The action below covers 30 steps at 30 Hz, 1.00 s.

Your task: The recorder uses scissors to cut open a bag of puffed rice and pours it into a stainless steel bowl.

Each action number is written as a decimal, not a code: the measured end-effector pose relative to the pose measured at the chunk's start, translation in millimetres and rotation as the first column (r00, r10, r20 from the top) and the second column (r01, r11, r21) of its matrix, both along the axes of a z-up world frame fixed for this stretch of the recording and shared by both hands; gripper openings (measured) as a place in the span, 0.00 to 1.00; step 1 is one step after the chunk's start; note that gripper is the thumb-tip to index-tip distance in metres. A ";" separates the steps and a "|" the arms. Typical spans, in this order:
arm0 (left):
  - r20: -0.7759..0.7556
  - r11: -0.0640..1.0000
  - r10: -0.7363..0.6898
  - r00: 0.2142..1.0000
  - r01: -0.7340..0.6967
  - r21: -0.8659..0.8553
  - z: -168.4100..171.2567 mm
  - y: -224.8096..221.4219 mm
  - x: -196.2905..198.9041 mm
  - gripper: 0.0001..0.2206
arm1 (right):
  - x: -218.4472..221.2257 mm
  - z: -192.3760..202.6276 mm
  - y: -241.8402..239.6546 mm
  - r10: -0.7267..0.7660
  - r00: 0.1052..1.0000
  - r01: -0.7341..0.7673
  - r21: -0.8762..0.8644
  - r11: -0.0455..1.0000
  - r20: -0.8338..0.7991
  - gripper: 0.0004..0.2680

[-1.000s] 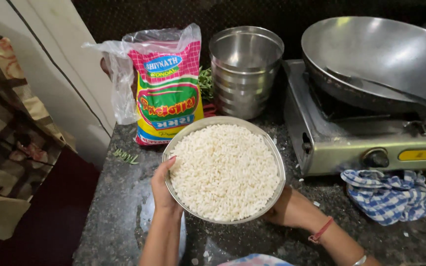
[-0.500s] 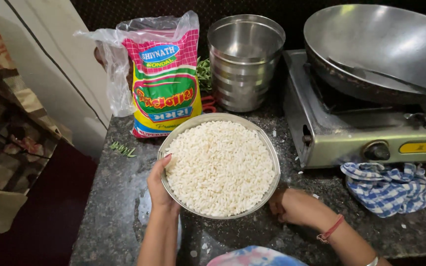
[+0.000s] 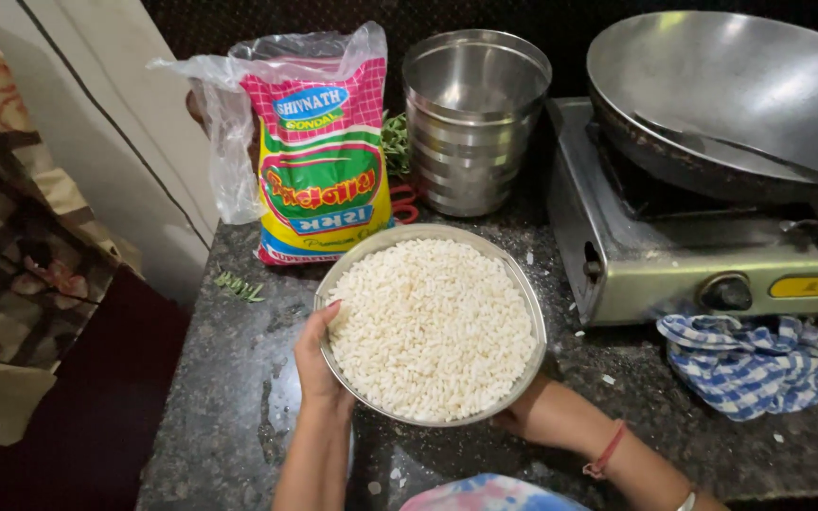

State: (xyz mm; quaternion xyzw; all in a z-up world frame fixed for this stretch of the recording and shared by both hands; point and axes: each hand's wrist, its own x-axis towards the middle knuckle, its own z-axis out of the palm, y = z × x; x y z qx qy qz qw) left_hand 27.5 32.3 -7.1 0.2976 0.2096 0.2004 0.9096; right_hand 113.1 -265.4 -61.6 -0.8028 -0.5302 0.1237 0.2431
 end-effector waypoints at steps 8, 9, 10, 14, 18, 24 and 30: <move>-0.002 0.999 0.003 1.000 -0.003 -0.053 -3.0 -0.9 -2.6 0.22 | 6.6 43.8 -2.0 -0.080 0.987 0.065 -0.109 0.992 -0.139 0.17; -0.004 0.998 0.008 1.000 -0.009 -0.062 -1.5 0.2 -3.8 0.22 | 12.3 57.1 -4.3 -0.075 0.984 0.069 -0.041 0.997 -0.163 0.18; 0.003 0.998 0.013 1.000 -0.013 -0.059 -2.3 2.8 -4.5 0.22 | 26.2 59.6 -16.0 -0.070 0.985 0.065 -0.037 0.997 -0.157 0.18; -0.007 0.998 0.033 0.999 -0.033 -0.056 -4.0 7.1 -7.2 0.22 | 38.7 126.4 -33.9 -0.387 0.913 0.349 -0.243 0.905 -0.130 0.09; -0.027 0.998 0.008 1.000 -0.010 -0.061 -2.3 -2.6 -0.7 0.22 | 22.1 183.2 -5.2 -0.443 0.883 0.454 0.048 0.890 -0.154 0.10; -0.029 0.998 -0.019 0.999 0.017 -0.068 -6.7 -8.1 3.2 0.22 | 57.3 124.8 28.3 -0.405 0.814 0.568 0.429 0.703 -0.415 0.16; -0.034 0.988 -0.084 0.996 0.079 -0.133 16.7 -28.6 0.4 0.25 | 98.0 52.5 15.9 0.173 -0.054 0.724 0.081 0.685 -0.983 0.19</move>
